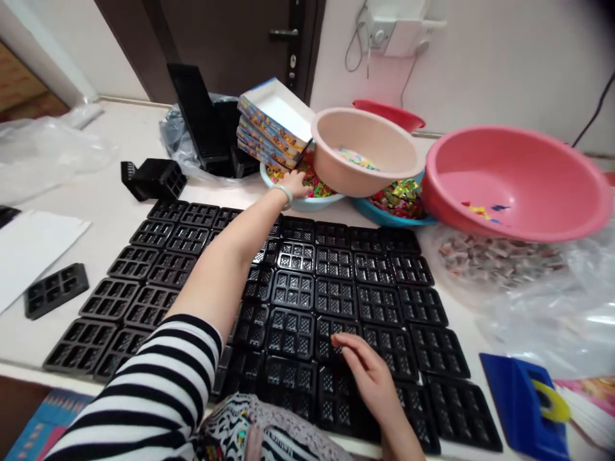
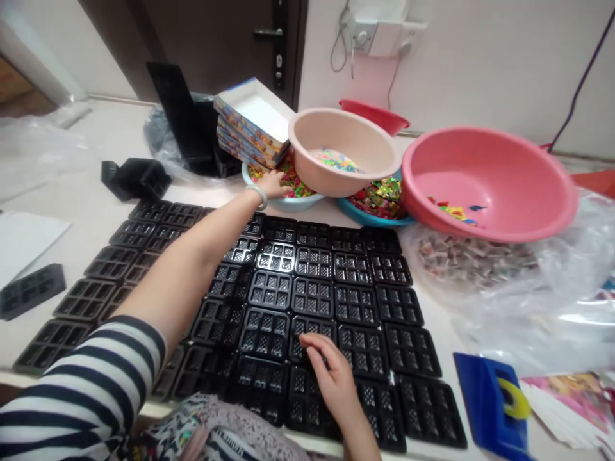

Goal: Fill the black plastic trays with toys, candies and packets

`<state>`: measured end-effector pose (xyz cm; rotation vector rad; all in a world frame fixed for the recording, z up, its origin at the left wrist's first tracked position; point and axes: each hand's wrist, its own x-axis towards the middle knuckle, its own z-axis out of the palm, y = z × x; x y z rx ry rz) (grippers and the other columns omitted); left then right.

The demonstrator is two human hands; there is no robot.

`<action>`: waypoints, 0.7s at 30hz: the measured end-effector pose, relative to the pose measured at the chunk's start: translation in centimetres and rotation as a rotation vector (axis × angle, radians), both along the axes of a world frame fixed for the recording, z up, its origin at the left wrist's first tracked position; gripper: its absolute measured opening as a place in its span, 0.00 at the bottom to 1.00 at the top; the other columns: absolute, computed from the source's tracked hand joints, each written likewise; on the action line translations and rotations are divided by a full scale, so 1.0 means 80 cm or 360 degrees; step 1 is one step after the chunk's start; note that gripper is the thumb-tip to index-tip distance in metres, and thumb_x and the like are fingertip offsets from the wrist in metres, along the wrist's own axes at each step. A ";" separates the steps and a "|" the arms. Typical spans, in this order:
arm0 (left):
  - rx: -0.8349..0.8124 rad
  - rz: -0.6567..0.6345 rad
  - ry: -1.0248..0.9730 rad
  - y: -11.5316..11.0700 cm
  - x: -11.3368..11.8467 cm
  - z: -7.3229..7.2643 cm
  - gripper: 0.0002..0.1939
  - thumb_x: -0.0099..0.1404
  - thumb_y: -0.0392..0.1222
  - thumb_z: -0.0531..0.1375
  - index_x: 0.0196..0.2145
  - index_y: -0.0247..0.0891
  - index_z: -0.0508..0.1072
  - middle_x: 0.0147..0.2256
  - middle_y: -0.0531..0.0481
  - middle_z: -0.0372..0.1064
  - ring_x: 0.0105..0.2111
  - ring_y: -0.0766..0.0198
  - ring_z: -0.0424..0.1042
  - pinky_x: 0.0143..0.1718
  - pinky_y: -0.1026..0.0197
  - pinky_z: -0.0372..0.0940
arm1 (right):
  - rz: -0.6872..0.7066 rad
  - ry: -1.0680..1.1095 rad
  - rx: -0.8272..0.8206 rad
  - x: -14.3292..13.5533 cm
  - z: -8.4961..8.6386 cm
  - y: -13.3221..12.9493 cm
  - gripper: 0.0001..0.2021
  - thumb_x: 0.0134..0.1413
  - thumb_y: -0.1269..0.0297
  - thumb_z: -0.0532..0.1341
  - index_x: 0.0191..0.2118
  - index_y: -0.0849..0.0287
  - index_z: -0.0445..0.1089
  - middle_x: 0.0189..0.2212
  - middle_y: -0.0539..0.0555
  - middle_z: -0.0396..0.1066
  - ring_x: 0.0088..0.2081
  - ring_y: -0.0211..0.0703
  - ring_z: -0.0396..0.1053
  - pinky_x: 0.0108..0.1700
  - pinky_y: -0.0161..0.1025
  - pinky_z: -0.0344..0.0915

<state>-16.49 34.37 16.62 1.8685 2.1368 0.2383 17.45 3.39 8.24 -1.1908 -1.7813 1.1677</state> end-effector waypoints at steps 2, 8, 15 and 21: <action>-0.0137 0.0002 0.0081 0.015 0.003 -0.006 0.46 0.64 0.62 0.62 0.73 0.42 0.57 0.74 0.37 0.47 0.73 0.37 0.47 0.71 0.38 0.52 | 0.0012 -0.0005 0.0010 0.002 -0.002 0.009 0.13 0.68 0.53 0.61 0.44 0.49 0.83 0.42 0.56 0.83 0.44 0.45 0.81 0.49 0.41 0.79; -0.0132 -0.0059 0.0177 0.040 -0.002 -0.022 0.46 0.58 0.62 0.66 0.69 0.42 0.66 0.69 0.33 0.56 0.69 0.31 0.54 0.67 0.33 0.55 | 0.0130 0.0022 0.0083 0.009 0.006 0.046 0.11 0.68 0.57 0.61 0.45 0.48 0.82 0.42 0.55 0.83 0.45 0.46 0.81 0.49 0.42 0.80; -0.0161 -0.0112 0.0143 0.056 -0.012 -0.031 0.40 0.61 0.63 0.64 0.65 0.41 0.71 0.60 0.34 0.69 0.62 0.35 0.66 0.62 0.41 0.61 | 0.0358 0.0024 0.0098 -0.012 0.022 0.066 0.11 0.69 0.61 0.60 0.47 0.48 0.80 0.43 0.54 0.82 0.46 0.45 0.81 0.50 0.42 0.79; -0.0061 -0.0156 0.0146 0.046 -0.012 -0.023 0.34 0.63 0.53 0.64 0.64 0.40 0.72 0.60 0.35 0.70 0.57 0.42 0.72 0.59 0.49 0.65 | 0.0378 -0.0001 0.0104 -0.016 0.017 0.071 0.11 0.69 0.60 0.60 0.47 0.49 0.80 0.44 0.54 0.82 0.47 0.44 0.80 0.51 0.42 0.78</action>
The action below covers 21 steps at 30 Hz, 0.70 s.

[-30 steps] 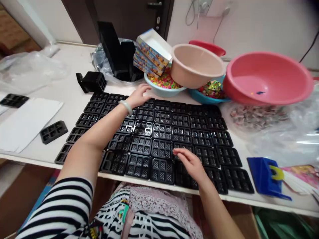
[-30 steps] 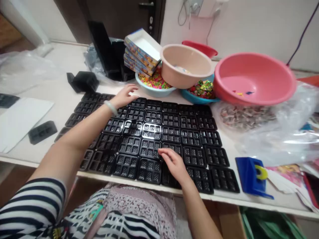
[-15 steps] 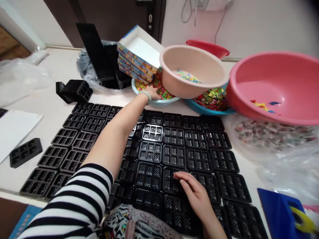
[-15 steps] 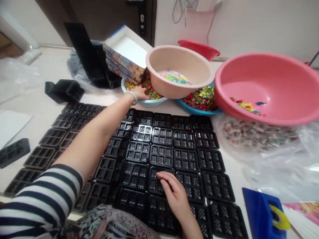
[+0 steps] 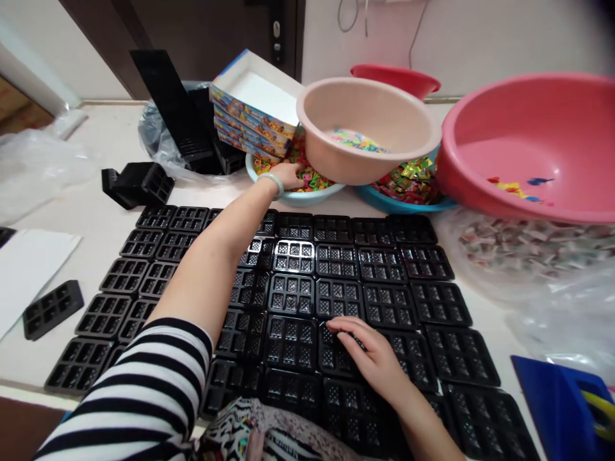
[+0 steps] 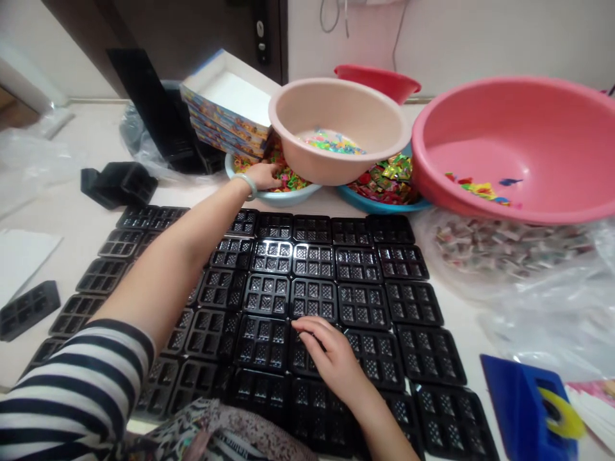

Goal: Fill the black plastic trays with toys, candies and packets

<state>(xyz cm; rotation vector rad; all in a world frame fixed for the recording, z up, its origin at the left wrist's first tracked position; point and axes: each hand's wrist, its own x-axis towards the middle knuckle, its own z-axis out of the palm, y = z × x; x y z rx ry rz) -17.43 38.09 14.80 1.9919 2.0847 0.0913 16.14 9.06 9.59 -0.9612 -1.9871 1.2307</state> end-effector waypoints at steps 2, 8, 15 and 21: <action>-0.0010 -0.0004 -0.0034 0.000 0.001 -0.002 0.35 0.62 0.53 0.65 0.65 0.40 0.72 0.60 0.35 0.70 0.58 0.41 0.72 0.59 0.49 0.64 | -0.0011 0.0001 -0.0006 0.000 -0.003 0.001 0.11 0.70 0.60 0.60 0.47 0.49 0.80 0.43 0.54 0.82 0.46 0.44 0.80 0.51 0.42 0.78; -0.0078 -0.0052 -0.0054 0.012 0.000 -0.012 0.33 0.58 0.49 0.69 0.60 0.39 0.76 0.55 0.39 0.75 0.57 0.40 0.71 0.59 0.47 0.64 | 0.0027 0.0014 -0.0088 -0.011 -0.002 -0.001 0.12 0.70 0.60 0.59 0.47 0.50 0.80 0.43 0.55 0.82 0.47 0.45 0.80 0.51 0.44 0.78; 0.0123 0.0033 -0.0186 0.008 -0.004 -0.007 0.31 0.60 0.47 0.69 0.59 0.34 0.75 0.56 0.38 0.73 0.57 0.45 0.70 0.61 0.48 0.61 | 0.0006 0.0020 -0.0098 -0.007 -0.003 -0.001 0.11 0.70 0.61 0.58 0.47 0.50 0.80 0.44 0.55 0.82 0.48 0.44 0.80 0.53 0.45 0.77; -0.0051 0.0045 -0.0180 0.018 0.002 -0.008 0.50 0.53 0.52 0.75 0.69 0.35 0.64 0.61 0.42 0.70 0.56 0.46 0.67 0.64 0.46 0.59 | 0.0019 0.0016 -0.0176 -0.014 -0.006 -0.001 0.11 0.69 0.62 0.59 0.48 0.51 0.79 0.46 0.55 0.81 0.49 0.44 0.79 0.55 0.47 0.76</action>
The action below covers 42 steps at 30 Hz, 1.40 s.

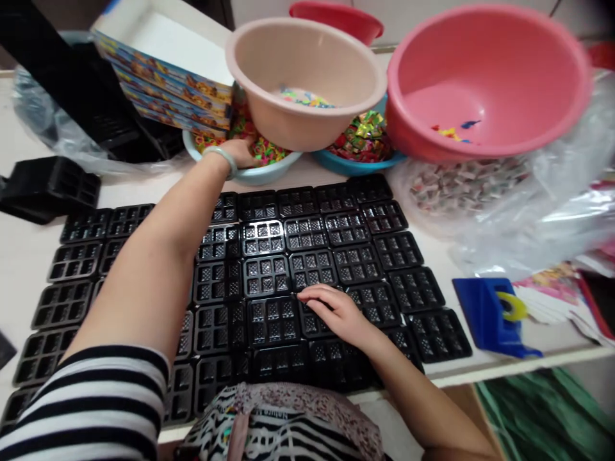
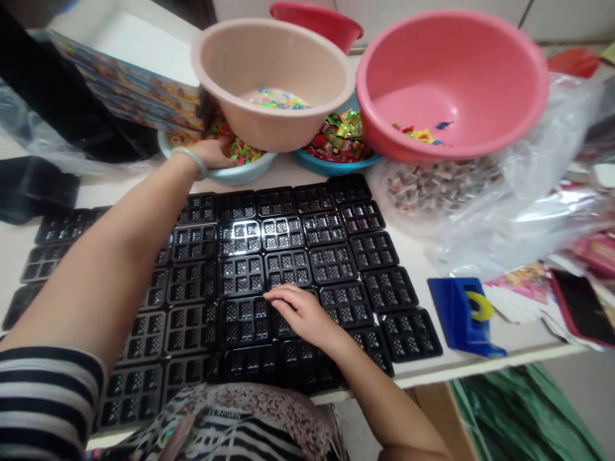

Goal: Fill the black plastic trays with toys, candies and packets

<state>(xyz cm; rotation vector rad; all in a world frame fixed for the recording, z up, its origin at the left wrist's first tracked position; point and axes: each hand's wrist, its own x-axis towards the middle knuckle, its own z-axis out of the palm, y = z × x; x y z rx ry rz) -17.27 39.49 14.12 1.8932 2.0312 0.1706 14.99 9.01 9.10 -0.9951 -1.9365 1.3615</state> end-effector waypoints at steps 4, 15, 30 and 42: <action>0.0115 0.0074 0.0039 -0.004 0.008 0.006 0.43 0.53 0.46 0.75 0.64 0.32 0.70 0.57 0.42 0.74 0.53 0.46 0.68 0.63 0.43 0.60 | 0.0029 0.0037 0.0001 -0.006 0.002 -0.001 0.12 0.69 0.64 0.58 0.49 0.52 0.79 0.47 0.55 0.81 0.50 0.43 0.78 0.56 0.47 0.75; 0.0093 0.0083 0.0012 -0.001 0.009 0.000 0.38 0.52 0.48 0.74 0.60 0.36 0.74 0.55 0.39 0.72 0.57 0.37 0.68 0.63 0.40 0.61 | 0.0019 0.0042 -0.0063 -0.003 -0.013 -0.004 0.11 0.70 0.62 0.58 0.48 0.51 0.79 0.46 0.55 0.81 0.49 0.43 0.78 0.55 0.46 0.75; 0.0366 0.0046 -0.0216 -0.019 -0.016 0.030 0.19 0.64 0.40 0.63 0.53 0.36 0.77 0.54 0.51 0.76 0.58 0.57 0.67 0.65 0.55 0.56 | 0.0048 0.0073 -0.0086 -0.010 -0.015 -0.005 0.12 0.70 0.58 0.59 0.47 0.51 0.80 0.44 0.55 0.81 0.48 0.45 0.79 0.54 0.46 0.76; 0.0553 0.0537 -0.1917 -0.052 -0.008 0.050 0.10 0.63 0.34 0.63 0.44 0.40 0.75 0.35 0.57 0.77 0.57 0.64 0.61 0.59 0.59 0.56 | 0.0233 0.0136 -0.0073 -0.032 -0.006 0.006 0.11 0.69 0.60 0.59 0.47 0.51 0.80 0.44 0.55 0.81 0.47 0.45 0.79 0.53 0.49 0.76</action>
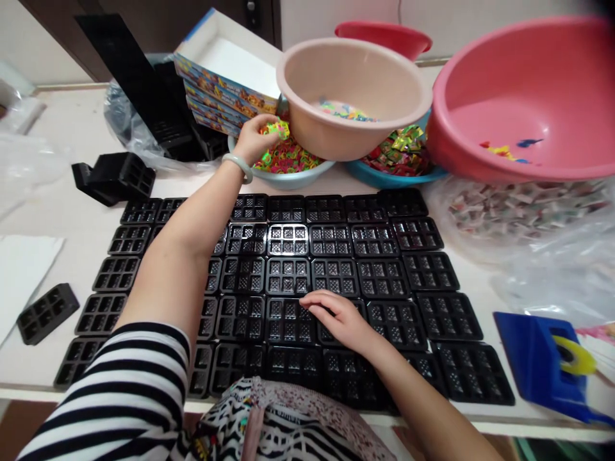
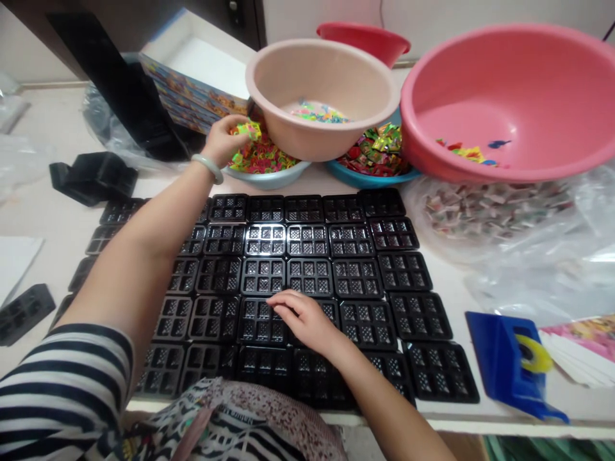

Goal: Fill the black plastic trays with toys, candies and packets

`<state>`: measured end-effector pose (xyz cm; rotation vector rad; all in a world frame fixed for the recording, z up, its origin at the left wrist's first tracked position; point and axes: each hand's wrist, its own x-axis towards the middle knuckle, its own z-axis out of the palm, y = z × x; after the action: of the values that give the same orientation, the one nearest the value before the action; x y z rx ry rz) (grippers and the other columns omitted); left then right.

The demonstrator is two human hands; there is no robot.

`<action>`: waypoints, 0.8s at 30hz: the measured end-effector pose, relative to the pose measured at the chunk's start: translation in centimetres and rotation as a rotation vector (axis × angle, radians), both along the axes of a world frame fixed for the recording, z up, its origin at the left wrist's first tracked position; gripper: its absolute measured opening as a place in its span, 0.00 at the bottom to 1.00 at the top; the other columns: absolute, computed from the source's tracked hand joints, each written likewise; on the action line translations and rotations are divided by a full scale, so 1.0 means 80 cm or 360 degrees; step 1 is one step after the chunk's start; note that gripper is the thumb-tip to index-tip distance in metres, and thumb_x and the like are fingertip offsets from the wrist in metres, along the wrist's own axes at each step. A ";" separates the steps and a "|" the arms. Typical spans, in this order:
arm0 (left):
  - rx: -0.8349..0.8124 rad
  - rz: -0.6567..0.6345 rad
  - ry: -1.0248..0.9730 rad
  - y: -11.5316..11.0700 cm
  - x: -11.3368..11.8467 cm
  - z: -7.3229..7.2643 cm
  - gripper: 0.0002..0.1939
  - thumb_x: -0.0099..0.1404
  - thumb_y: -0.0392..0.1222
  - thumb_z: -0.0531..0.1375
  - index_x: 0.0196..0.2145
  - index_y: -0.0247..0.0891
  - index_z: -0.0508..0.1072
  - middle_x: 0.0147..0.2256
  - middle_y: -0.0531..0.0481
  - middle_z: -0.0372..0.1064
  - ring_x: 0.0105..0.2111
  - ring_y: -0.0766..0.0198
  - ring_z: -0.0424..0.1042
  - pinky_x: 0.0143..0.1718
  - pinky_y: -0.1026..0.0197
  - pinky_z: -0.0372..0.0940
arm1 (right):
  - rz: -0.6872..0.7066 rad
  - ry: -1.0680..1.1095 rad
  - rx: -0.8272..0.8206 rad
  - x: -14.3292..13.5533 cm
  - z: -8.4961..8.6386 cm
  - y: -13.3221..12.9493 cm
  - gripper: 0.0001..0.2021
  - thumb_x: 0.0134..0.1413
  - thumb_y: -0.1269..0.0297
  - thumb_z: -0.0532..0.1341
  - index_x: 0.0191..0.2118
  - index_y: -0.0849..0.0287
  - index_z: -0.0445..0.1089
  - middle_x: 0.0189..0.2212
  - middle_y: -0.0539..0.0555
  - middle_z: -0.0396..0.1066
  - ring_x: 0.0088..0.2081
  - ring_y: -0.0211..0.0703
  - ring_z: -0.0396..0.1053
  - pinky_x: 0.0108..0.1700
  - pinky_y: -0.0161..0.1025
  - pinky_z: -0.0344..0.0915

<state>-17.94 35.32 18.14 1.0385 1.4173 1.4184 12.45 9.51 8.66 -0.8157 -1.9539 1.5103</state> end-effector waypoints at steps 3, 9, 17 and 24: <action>0.0025 0.0069 -0.0217 -0.029 0.012 0.015 0.13 0.66 0.28 0.61 0.47 0.41 0.72 0.33 0.58 0.75 0.49 0.65 0.67 0.55 0.58 0.60 | -0.0043 0.0116 -0.0207 -0.006 0.004 0.022 0.10 0.67 0.58 0.61 0.46 0.49 0.80 0.45 0.54 0.81 0.47 0.44 0.79 0.55 0.50 0.75; 0.0058 -0.0161 -0.0768 -0.118 0.072 -0.004 0.08 0.71 0.30 0.57 0.45 0.39 0.72 0.41 0.50 0.76 0.42 0.62 0.76 0.45 0.59 0.69 | -0.0471 0.0685 -0.0958 -0.044 0.012 0.083 0.18 0.54 0.52 0.72 0.50 0.46 0.75 0.51 0.51 0.78 0.49 0.43 0.78 0.47 0.43 0.78; -0.0265 -0.0052 -0.1044 -0.181 0.173 -0.092 0.14 0.67 0.33 0.62 0.50 0.40 0.71 0.41 0.49 0.76 0.37 0.65 0.78 0.40 0.64 0.72 | -0.0898 0.0819 -0.1015 -0.058 -0.016 0.095 0.24 0.39 0.52 0.78 0.37 0.53 0.67 0.33 0.45 0.75 0.32 0.36 0.77 0.35 0.35 0.77; -0.0382 -0.0019 -0.1113 -0.195 0.186 -0.099 0.15 0.70 0.35 0.58 0.53 0.40 0.71 0.45 0.46 0.77 0.36 0.64 0.77 0.33 0.65 0.70 | -0.0963 0.0554 -0.0819 0.015 -0.042 0.093 0.22 0.41 0.49 0.76 0.34 0.54 0.67 0.27 0.45 0.73 0.31 0.37 0.76 0.38 0.38 0.77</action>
<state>-3.02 19.74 10.22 0.3343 1.0178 1.3718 13.67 16.96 5.29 -1.1323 -0.9476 1.6319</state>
